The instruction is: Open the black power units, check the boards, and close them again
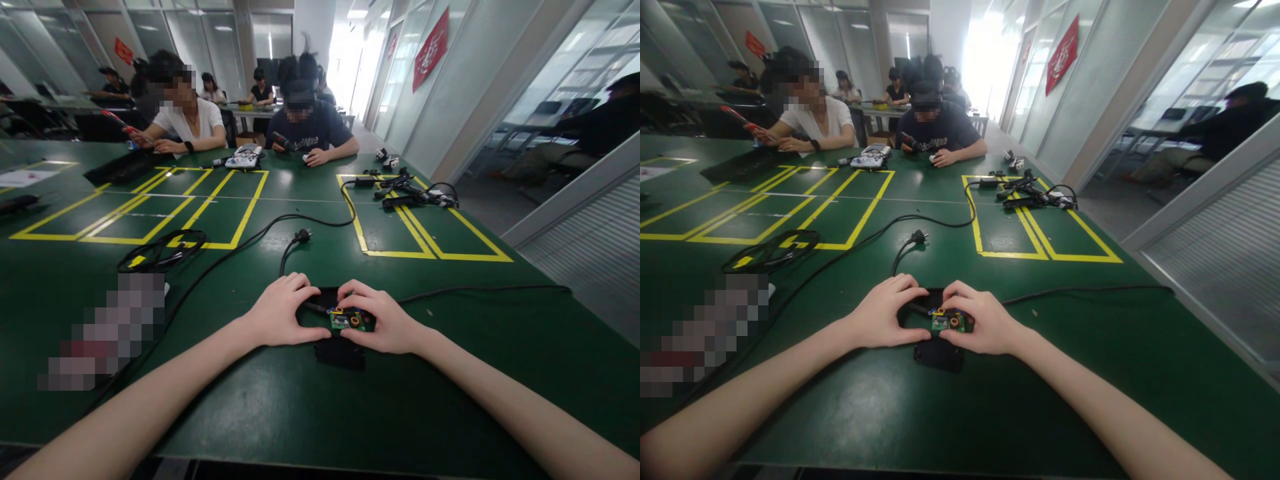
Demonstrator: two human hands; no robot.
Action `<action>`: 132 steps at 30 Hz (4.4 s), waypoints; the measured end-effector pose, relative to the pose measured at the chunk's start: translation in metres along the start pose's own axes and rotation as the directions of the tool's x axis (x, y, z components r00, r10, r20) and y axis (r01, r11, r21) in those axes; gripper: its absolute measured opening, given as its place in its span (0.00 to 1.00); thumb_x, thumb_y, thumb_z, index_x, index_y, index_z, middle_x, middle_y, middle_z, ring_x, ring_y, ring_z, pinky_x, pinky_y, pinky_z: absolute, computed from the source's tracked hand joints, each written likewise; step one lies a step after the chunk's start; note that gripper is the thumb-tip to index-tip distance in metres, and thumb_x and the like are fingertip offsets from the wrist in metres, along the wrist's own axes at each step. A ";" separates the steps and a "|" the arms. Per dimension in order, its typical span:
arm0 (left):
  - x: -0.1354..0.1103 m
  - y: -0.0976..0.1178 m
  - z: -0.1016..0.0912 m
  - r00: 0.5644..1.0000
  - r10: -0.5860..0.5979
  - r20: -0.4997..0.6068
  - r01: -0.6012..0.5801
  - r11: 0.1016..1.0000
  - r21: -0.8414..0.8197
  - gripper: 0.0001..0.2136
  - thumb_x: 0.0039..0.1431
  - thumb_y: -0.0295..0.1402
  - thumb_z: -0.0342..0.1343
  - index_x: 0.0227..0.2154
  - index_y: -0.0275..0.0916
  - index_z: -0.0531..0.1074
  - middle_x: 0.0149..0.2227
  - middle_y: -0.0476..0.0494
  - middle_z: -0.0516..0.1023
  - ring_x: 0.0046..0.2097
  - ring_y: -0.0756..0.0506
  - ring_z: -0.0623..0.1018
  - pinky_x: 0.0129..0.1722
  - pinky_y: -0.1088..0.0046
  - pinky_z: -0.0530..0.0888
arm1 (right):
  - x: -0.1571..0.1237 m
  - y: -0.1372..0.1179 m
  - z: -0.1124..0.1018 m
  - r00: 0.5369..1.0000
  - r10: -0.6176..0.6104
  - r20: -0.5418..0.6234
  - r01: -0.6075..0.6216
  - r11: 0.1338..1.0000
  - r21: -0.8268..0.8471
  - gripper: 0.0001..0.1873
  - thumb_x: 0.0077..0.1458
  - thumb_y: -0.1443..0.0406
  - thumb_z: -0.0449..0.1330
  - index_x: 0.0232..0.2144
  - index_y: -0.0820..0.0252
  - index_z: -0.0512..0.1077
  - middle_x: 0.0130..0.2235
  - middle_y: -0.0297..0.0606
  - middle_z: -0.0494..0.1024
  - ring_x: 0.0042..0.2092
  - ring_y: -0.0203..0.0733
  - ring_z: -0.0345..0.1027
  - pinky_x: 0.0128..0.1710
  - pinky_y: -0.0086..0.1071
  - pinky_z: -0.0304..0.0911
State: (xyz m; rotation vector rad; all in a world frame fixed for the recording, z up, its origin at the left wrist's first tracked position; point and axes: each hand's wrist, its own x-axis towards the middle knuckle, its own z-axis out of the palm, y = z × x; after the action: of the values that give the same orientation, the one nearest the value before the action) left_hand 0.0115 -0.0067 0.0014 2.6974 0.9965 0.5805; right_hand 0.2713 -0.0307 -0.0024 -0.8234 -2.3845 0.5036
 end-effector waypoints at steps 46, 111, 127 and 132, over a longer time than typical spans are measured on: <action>-0.001 -0.002 0.001 0.999 -0.039 -0.018 0.038 0.997 -0.062 0.11 0.69 0.37 0.53 0.47 0.41 0.76 0.31 0.50 0.76 0.30 0.49 0.75 0.33 0.74 0.70 | 0.006 0.006 0.004 0.968 0.197 -0.152 -0.213 0.973 -0.091 0.19 0.51 0.57 0.75 0.43 0.56 0.79 0.39 0.40 0.83 0.41 0.49 0.73 0.41 0.42 0.70; -0.007 -0.021 -0.017 0.994 0.098 0.046 -0.089 0.983 -0.162 0.25 0.55 0.54 0.65 0.46 0.39 0.76 0.34 0.48 0.75 0.30 0.49 0.74 0.29 0.74 0.67 | -0.006 0.007 -0.010 0.999 0.048 -0.011 -0.048 0.998 -0.040 0.06 0.62 0.68 0.57 0.39 0.58 0.74 0.33 0.36 0.80 0.30 0.36 0.73 0.31 0.28 0.66; -0.006 -0.024 -0.010 0.996 0.026 -0.082 -0.036 0.992 -0.120 0.12 0.64 0.36 0.59 0.47 0.40 0.76 0.38 0.46 0.78 0.38 0.46 0.79 0.36 0.73 0.74 | -0.005 0.017 -0.004 0.991 0.081 -0.102 -0.106 0.956 -0.274 0.10 0.68 0.66 0.55 0.46 0.58 0.75 0.42 0.40 0.82 0.34 0.39 0.76 0.33 0.31 0.68; -0.006 -0.024 -0.010 0.994 0.035 -0.105 -0.053 0.982 -0.181 0.05 0.65 0.30 0.53 0.36 0.39 0.74 0.33 0.47 0.76 0.33 0.49 0.75 0.33 0.74 0.70 | -0.005 0.020 -0.003 0.992 0.001 -0.127 -0.041 0.948 -0.316 0.11 0.70 0.61 0.57 0.44 0.57 0.78 0.40 0.41 0.82 0.38 0.42 0.77 0.36 0.33 0.71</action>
State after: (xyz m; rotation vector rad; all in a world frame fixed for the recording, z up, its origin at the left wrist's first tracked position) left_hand -0.0108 0.0083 0.0008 2.5550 0.8623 0.7846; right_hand 0.2854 -0.0187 -0.0120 -0.9890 -2.3733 0.0684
